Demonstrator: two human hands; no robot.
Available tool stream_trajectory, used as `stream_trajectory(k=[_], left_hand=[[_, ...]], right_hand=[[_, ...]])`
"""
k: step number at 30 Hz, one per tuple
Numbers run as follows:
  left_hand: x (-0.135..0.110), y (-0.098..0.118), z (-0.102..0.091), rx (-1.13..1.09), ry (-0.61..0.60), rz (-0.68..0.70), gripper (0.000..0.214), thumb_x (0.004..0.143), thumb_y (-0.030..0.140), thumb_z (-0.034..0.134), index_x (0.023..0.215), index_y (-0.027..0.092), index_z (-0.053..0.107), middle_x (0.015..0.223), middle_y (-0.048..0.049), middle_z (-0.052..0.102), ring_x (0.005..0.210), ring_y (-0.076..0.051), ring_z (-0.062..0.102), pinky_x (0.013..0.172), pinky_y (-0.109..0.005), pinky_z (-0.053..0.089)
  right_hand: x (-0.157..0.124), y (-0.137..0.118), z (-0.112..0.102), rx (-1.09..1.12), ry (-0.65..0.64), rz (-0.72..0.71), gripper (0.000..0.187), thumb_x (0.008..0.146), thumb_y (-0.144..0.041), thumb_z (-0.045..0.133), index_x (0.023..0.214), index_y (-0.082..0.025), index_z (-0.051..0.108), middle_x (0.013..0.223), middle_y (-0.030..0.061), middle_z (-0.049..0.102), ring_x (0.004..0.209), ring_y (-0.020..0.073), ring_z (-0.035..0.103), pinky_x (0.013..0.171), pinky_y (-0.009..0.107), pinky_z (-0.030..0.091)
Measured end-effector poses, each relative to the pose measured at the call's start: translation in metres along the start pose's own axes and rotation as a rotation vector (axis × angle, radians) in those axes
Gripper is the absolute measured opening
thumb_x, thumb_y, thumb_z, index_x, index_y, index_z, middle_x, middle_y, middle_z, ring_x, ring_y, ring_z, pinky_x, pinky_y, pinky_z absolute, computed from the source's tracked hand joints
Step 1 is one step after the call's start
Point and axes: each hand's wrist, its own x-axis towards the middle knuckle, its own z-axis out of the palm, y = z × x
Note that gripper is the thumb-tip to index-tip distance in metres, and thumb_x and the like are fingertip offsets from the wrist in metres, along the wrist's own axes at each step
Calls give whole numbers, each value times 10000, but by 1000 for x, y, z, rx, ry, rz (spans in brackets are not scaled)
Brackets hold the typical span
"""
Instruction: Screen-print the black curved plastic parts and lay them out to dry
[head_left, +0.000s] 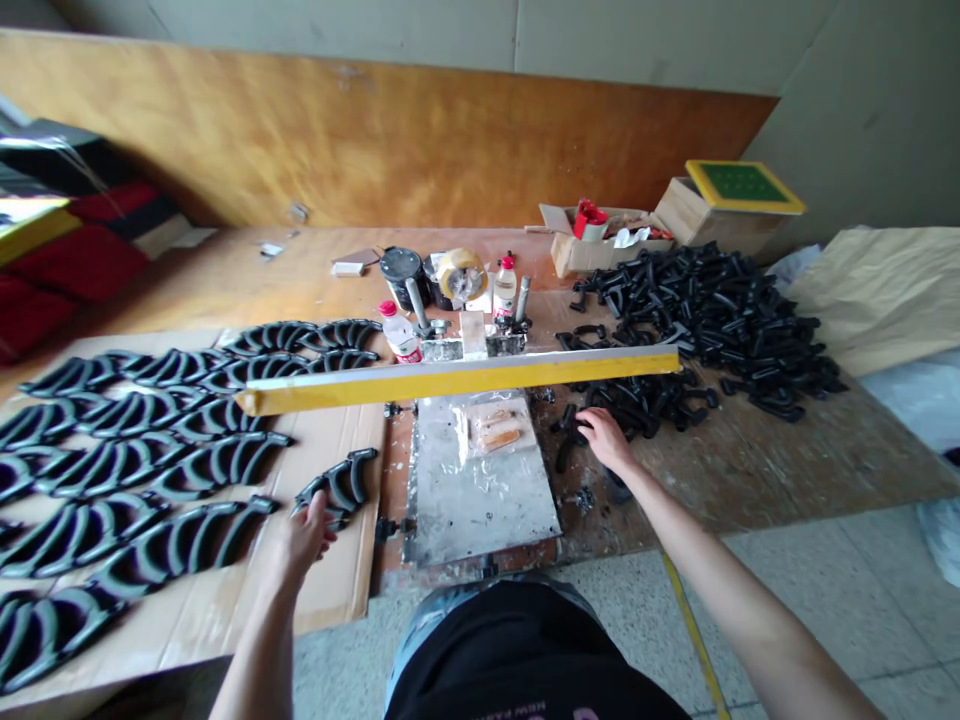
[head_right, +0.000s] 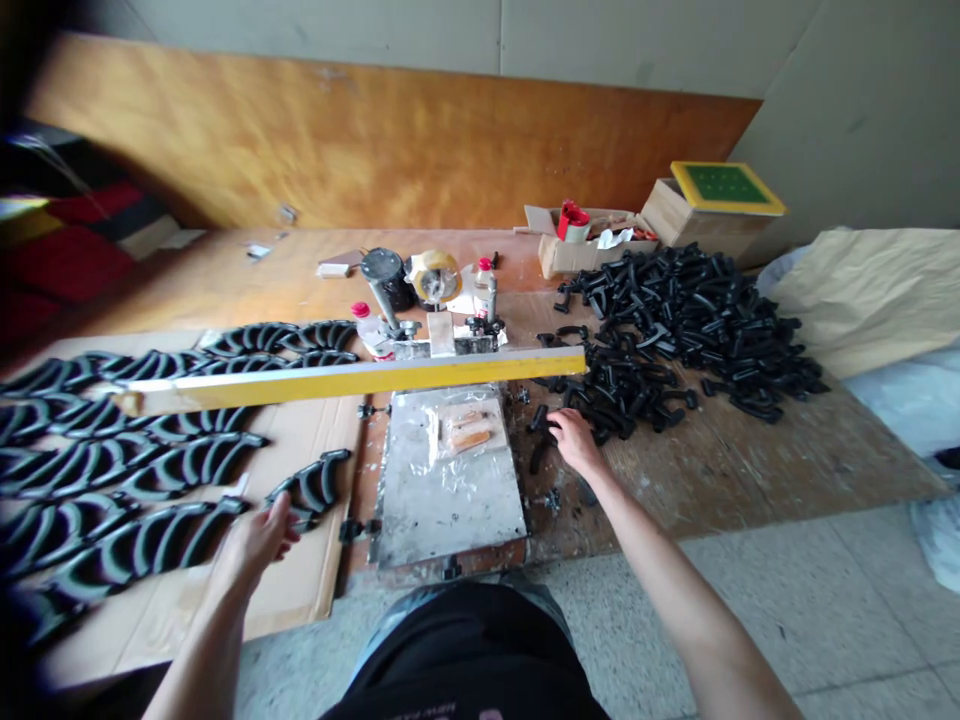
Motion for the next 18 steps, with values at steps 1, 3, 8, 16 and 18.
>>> stream_trajectory(k=[1,3,8,16,18], left_hand=[[-9,21,1,-102,7,97,449,856,548,424,702,162,594,500,-51,592,434,-173,525,434,-275,428],[-30,70,4,-254,-1,319,437,849,567,473,807,159,624,517,-13,588,435,-142,510,433,-241,408],[-83,184,12,-659,68,737,420,884,554,478,828,164,623,558,12,576,464,-99,491,476,-210,418],[-99,188,20,-670,149,720,487,934,548,393,977,149,670,641,-8,605,548,-123,521,536,-242,429],[-101,170,18,-671,73,683,526,914,582,420,1046,140,672,830,-58,685,697,-160,599,666,-282,490]], right_hand=[[6,-20,6,57,30,-76,265,887,-102,532,1097,-178,673,1100,98,657,1085,220,563,972,368,449],[18,-63,20,122,33,-254,277,909,-102,507,1132,-180,651,1124,97,638,1074,215,556,967,375,448],[42,-135,42,7,-97,-510,284,916,-89,495,1149,-171,635,1083,95,626,1045,227,518,917,377,431],[26,-156,43,-67,-50,-349,308,954,-208,501,1237,-207,622,1126,119,633,1086,262,525,958,435,422],[25,-149,35,39,-31,-283,300,951,-299,552,1230,-206,610,1195,98,620,1099,257,551,963,462,450]])
